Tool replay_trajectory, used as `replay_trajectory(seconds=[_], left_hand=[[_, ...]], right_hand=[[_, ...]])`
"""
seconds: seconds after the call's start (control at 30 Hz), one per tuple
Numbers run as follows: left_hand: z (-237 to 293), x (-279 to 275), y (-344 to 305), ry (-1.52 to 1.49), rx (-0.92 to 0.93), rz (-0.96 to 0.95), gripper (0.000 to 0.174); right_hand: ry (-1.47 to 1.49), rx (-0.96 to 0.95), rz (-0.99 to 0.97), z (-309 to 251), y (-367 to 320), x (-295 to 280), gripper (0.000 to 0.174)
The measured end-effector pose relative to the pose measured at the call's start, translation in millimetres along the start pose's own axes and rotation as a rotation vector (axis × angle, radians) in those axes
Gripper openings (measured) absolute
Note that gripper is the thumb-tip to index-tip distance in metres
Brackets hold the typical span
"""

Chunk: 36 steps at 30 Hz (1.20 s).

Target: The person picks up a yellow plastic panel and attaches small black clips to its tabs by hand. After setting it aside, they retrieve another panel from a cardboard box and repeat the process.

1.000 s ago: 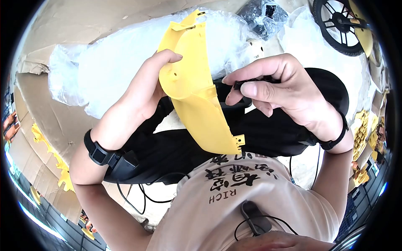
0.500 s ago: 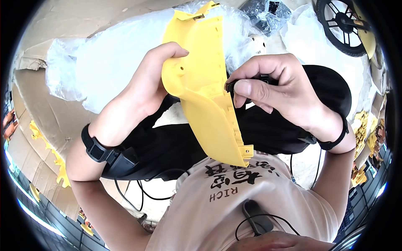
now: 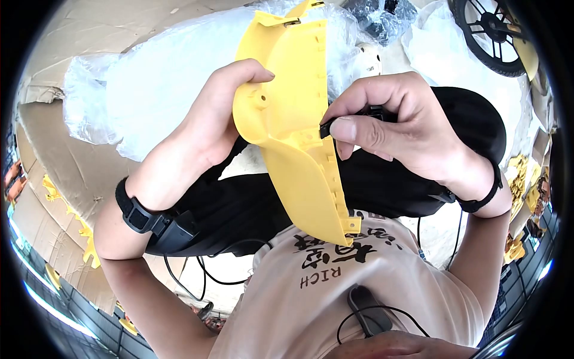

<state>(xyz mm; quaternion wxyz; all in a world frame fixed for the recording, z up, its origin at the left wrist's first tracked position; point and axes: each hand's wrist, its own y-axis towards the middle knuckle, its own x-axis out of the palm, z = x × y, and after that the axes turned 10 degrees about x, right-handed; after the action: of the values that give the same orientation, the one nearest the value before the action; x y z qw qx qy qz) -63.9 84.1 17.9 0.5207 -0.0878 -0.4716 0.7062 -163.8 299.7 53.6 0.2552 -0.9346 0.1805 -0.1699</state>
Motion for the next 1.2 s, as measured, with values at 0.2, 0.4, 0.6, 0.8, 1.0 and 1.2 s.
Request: replay_trajectory(seconds=[0.2, 0.4, 0.6, 0.8, 1.0, 1.2], left_hand=[[-3, -2, 2, -0.003, -0.001, -0.020, 0.040], [-5, 4, 1, -0.047, -0.002, 0.031, 0.041], [-6, 10, 0, -0.006, 0.092, 0.065, 0.043], [-14, 11, 3, 0.026, 0.096, 0.103, 0.044], [-17, 14, 2, 0.033, 0.081, 0.130, 0.042], [-16, 7, 4, 0.022, 0.088, 0.082, 0.044]], right_hand=[[-0.015, -0.062, -0.014, 5, 2, 1, 0.017], [-0.025, -0.062, -0.014, 3, 2, 4, 0.015], [-0.116, -0.073, 0.091, 1, 2, 7, 0.014], [-0.185, -0.119, 0.127, 8, 5, 13, 0.015], [-0.189, -0.040, 0.081, 8, 11, 12, 0.015], [-0.149, -0.075, -0.017, 11, 11, 7, 0.016]])
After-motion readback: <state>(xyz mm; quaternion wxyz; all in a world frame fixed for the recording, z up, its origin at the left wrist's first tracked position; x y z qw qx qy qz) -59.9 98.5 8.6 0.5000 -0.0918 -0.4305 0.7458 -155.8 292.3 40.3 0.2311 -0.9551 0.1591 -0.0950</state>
